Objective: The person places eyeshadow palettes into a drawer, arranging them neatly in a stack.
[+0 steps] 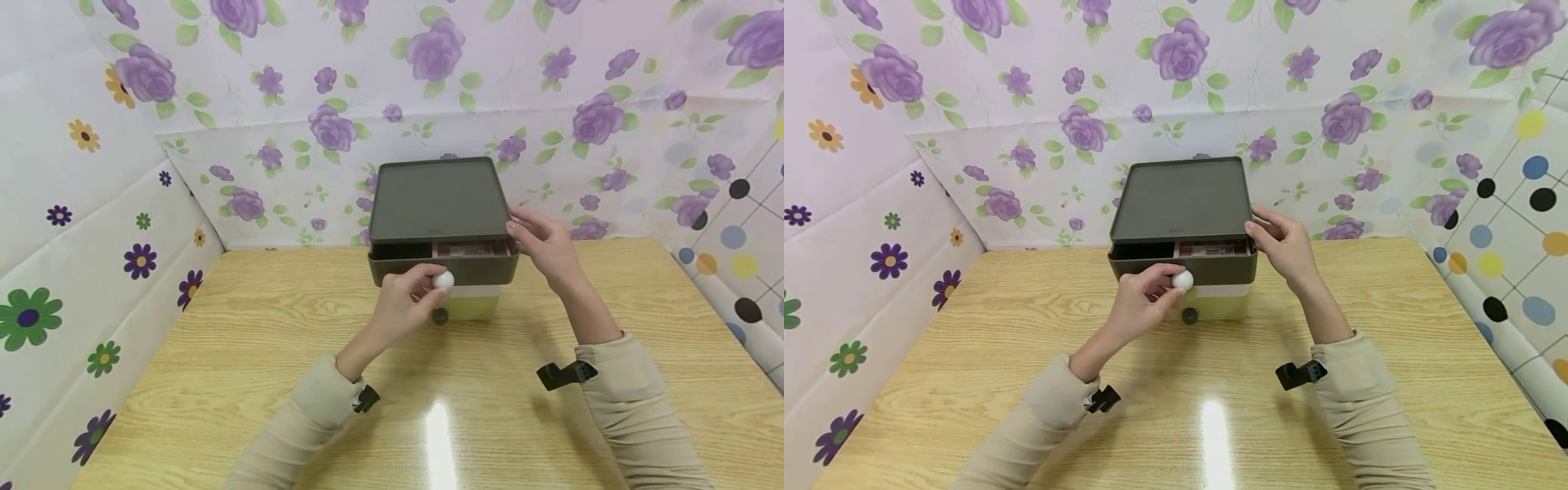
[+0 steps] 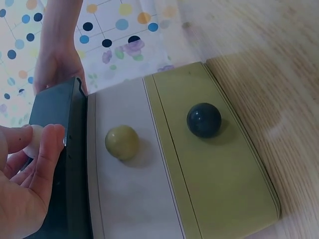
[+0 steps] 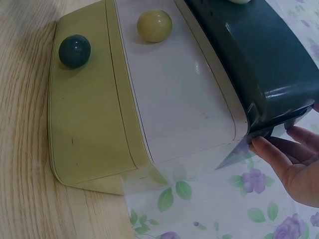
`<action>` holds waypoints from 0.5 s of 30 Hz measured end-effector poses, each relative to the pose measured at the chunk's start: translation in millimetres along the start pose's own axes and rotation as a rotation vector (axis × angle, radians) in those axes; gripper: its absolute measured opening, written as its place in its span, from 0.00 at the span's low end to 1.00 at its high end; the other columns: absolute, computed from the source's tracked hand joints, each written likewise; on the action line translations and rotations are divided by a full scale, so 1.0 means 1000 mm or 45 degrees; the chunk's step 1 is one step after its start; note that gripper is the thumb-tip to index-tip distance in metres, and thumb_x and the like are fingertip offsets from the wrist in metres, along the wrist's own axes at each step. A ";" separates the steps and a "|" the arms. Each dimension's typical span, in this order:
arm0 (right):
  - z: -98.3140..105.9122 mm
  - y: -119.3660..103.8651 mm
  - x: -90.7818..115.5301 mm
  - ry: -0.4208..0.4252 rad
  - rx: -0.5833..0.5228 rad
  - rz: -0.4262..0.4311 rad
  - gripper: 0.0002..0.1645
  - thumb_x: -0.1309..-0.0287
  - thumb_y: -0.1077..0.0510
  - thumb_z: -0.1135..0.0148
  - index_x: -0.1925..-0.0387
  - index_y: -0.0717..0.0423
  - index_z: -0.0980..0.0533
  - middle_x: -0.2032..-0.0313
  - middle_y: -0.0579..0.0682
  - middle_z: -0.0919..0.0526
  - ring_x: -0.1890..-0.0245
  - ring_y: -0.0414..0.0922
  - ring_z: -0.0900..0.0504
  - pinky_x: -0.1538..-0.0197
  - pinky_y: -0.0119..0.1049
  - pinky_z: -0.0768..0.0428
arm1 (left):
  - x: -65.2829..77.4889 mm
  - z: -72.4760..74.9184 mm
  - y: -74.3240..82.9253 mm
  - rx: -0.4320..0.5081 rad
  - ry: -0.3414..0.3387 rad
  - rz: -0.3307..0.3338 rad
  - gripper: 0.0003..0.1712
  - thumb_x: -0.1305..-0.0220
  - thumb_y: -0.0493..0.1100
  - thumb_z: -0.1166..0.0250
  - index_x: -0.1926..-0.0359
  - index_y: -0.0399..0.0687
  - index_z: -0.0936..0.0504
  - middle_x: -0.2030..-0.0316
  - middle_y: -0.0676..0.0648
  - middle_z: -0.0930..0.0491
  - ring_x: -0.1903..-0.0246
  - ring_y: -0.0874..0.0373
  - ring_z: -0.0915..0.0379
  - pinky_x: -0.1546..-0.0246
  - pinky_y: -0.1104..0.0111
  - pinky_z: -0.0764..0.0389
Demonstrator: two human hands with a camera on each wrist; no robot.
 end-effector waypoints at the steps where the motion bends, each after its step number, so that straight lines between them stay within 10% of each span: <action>1: 0.000 0.000 0.000 -0.001 -0.003 0.002 0.32 0.38 0.48 0.47 0.38 0.60 0.36 0.41 0.62 0.32 0.43 0.53 0.31 0.49 0.37 0.25 | -0.001 0.000 -0.001 -0.001 0.002 0.007 0.12 0.49 0.29 0.34 0.61 0.31 0.22 0.75 0.41 0.18 0.81 0.58 0.22 0.79 0.79 0.24; 15: -0.002 0.000 0.000 -0.006 -0.129 0.060 0.30 0.38 0.54 0.46 0.39 0.66 0.36 0.43 0.66 0.32 0.51 0.40 0.24 0.56 0.27 0.23 | -0.014 -0.001 -0.019 -0.044 0.026 0.121 0.12 0.49 0.29 0.35 0.60 0.33 0.21 0.73 0.42 0.18 0.79 0.57 0.21 0.76 0.78 0.23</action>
Point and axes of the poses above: each hand's wrist, its own x-axis away from the middle knuckle, its own z-axis out of the back of the hand, y = z × x, the point moved 3 cm from there along -x, towards the middle knuckle
